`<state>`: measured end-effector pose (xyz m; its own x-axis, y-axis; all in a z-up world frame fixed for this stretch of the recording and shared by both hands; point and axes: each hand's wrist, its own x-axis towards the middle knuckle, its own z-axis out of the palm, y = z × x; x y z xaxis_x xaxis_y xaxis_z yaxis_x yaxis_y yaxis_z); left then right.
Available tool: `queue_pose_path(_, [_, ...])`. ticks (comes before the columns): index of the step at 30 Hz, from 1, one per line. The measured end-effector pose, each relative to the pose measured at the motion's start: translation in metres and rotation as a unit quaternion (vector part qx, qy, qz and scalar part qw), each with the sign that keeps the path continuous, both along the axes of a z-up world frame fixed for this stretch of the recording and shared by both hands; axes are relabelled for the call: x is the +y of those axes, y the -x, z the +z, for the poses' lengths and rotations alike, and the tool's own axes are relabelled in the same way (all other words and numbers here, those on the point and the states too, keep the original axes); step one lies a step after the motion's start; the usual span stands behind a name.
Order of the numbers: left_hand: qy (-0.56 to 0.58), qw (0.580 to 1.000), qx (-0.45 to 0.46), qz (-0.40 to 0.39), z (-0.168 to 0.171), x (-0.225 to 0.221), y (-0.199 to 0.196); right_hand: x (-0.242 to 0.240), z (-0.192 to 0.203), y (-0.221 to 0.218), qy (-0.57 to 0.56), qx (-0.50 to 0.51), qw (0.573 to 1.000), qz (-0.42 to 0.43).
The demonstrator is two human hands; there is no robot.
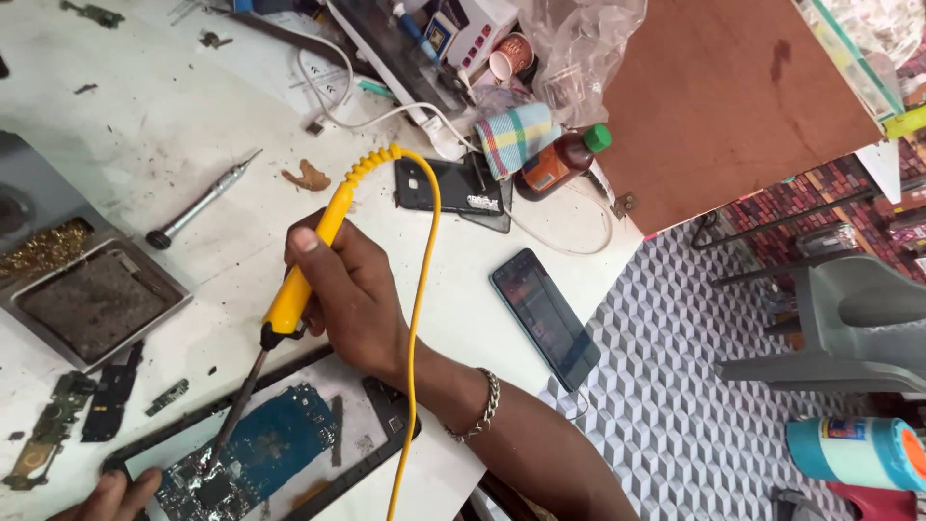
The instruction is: The person uses a soldering iron to apply solder to a blue circuit board placed inside a smartphone chassis. They repeatedly heat and reflow solder on specific areas of the board while holding it steady with the other hand.
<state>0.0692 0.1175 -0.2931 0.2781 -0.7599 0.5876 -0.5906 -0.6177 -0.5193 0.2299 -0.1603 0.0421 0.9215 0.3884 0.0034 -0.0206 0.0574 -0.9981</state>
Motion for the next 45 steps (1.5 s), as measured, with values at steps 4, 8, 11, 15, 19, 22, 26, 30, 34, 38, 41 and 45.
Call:
queue_pose_path(4, [0.029,0.998,0.051,0.015,0.001,-0.005,-0.005,-0.001,-0.005,-0.001,-0.003,-0.005,1.000,-0.004])
queue_pose_path(8, [0.098,0.985,0.135,0.042,-0.008,-0.005,-0.002,0.000,-0.005,0.000,-0.008,-0.006,1.000,-0.003])
queue_pose_path(11, [0.203,0.948,0.238,0.066,-0.005,-0.007,0.010,0.001,-0.003,-0.001,-0.003,-0.011,1.000,-0.006])
queue_pose_path(15, [0.396,0.832,0.377,0.088,0.022,-0.026,0.035,0.001,0.000,-0.003,0.018,0.022,0.999,-0.020])
queue_pose_path(19, [0.506,0.753,0.403,0.123,0.105,-0.062,0.057,0.000,-0.003,-0.007,0.017,0.047,0.998,-0.028])
queue_pose_path(22, [0.472,0.776,0.377,0.180,0.194,-0.086,0.063,0.000,-0.005,-0.010,0.013,0.028,0.999,-0.035])
queue_pose_path(26, [0.478,0.772,0.343,0.241,0.282,-0.116,0.064,-0.002,-0.008,-0.012,0.036,0.014,0.996,-0.075])
queue_pose_path(30, [0.454,0.761,0.383,0.261,0.310,-0.116,0.056,-0.007,-0.002,-0.012,0.021,-0.032,0.998,-0.054])
queue_pose_path(34, [0.461,0.756,0.390,0.255,0.319,-0.115,0.055,-0.006,0.007,-0.007,0.032,-0.065,0.997,-0.036])
queue_pose_path(38, [0.464,0.752,0.395,0.251,0.315,-0.116,0.056,-0.005,0.007,-0.006,0.014,-0.065,0.997,-0.030])
queue_pose_path(41, [0.461,0.761,0.383,0.246,0.314,-0.116,0.057,-0.006,0.005,-0.008,0.007,-0.077,0.997,-0.030])
queue_pose_path(45, [0.461,0.757,0.391,0.246,0.318,-0.116,0.056,-0.006,0.004,-0.008,-0.006,-0.076,0.997,-0.032])
